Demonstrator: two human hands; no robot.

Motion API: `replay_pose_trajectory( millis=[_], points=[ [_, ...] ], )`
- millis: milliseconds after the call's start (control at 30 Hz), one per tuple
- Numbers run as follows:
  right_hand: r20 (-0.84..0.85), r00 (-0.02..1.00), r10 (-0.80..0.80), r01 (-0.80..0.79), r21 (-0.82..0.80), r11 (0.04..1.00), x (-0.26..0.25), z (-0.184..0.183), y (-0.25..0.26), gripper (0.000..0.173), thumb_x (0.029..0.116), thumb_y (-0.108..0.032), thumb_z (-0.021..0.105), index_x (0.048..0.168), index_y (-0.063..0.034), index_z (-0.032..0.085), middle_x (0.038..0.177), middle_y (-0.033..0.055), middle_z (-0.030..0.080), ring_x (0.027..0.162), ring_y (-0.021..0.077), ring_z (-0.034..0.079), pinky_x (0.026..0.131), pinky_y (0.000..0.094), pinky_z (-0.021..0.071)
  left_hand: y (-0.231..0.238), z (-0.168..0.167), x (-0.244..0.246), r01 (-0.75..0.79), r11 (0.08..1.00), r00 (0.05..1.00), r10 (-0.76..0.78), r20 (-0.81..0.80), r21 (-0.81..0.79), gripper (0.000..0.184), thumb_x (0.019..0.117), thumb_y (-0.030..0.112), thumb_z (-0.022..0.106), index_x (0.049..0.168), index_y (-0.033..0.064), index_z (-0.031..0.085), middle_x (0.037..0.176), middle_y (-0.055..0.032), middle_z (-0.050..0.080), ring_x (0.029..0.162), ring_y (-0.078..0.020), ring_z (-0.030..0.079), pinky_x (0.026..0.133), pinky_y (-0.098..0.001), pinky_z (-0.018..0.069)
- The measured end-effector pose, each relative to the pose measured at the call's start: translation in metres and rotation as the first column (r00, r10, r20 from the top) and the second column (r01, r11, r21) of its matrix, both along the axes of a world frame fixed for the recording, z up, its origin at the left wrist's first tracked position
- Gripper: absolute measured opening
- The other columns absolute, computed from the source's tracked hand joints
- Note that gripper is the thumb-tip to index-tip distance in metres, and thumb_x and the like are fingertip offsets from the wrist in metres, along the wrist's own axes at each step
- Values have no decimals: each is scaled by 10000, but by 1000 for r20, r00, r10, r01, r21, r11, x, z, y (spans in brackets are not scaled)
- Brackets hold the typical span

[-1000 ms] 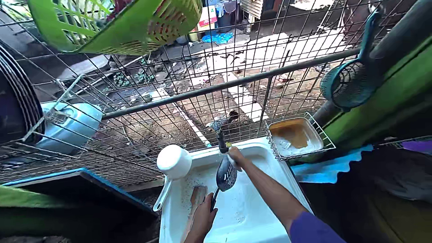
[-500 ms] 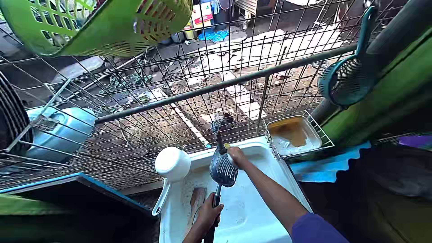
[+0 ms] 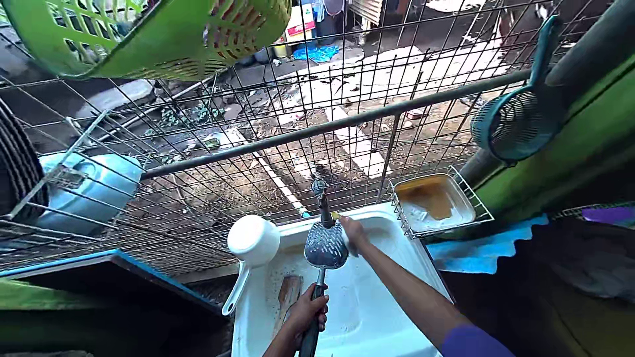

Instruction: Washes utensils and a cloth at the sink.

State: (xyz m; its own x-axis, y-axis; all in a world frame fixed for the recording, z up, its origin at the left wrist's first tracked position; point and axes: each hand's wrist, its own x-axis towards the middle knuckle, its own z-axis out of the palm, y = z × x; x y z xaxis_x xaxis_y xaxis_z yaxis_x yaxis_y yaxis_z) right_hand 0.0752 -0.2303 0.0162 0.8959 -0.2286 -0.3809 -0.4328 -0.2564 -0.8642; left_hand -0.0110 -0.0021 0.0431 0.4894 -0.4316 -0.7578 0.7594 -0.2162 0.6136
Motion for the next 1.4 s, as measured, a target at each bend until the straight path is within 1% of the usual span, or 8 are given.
replay_pose_trajectory(
  millis=[100,167,400,533,733,933,1167,1400],
  points=[
    [256,905,340,-185,-485,855,-52,-8,57,442,1071,-177,429,1434,38,561,1539,298,452,1493,456,347,1250,581,223,2,-8,6,-19,1000,1000,19,-15,19,268,1090,94,453,1353,69,404,687,3,476,485,-82,499,472,-222,475],
    [480,741,470,-53,-656,753,-65,-33,70,389,979,-165,534,1303,-36,707,1429,273,584,1385,494,492,1144,701,331,4,-9,6,5,1000,1000,-4,-11,30,251,1079,78,466,1323,77,406,690,1,483,485,-83,504,471,-222,477],
    [16,950,311,-270,-453,850,0,20,4,458,1009,-345,623,1162,80,694,1223,276,674,1233,407,612,1067,545,457,11,-3,6,85,996,996,-85,-31,11,273,1068,61,475,1333,71,411,687,6,484,494,-80,514,479,-220,485],
    [323,801,504,-109,-749,654,-38,-4,20,303,922,-252,659,869,35,743,903,208,746,937,375,741,813,524,591,15,-9,4,152,988,987,-151,-61,11,262,1072,72,467,1327,75,410,692,9,493,502,-73,517,491,-213,485],
    [49,917,395,-229,-746,625,-4,26,11,293,960,-189,620,1034,72,730,1113,251,723,1145,404,668,967,544,508,-1,6,-12,272,962,960,-272,-61,-2,289,1069,91,485,1350,86,415,719,13,494,520,-70,517,510,-216,487],
    [268,884,384,-131,-646,752,-56,3,38,361,943,-299,669,972,52,748,1016,236,742,1048,394,716,913,523,571,10,-12,3,98,995,994,-97,-52,18,260,1074,80,472,1325,69,408,693,4,490,497,-81,515,482,-221,485],
    [-192,972,139,-182,-231,956,19,10,-17,498,1096,-389,450,1314,16,640,1359,258,620,1319,394,560,1122,576,402,16,5,-4,195,979,978,-199,61,59,319,1043,51,513,1345,52,408,703,-5,497,490,-90,516,490,-240,498],
    [-16,788,616,-477,-648,593,-59,9,78,585,1041,-309,487,1567,-60,420,1636,290,293,1547,463,212,1231,661,160,21,-14,-1,167,978,980,-178,90,121,364,1039,62,537,1373,39,394,729,-23,518,513,-101,536,504,-251,506]
  ],
)
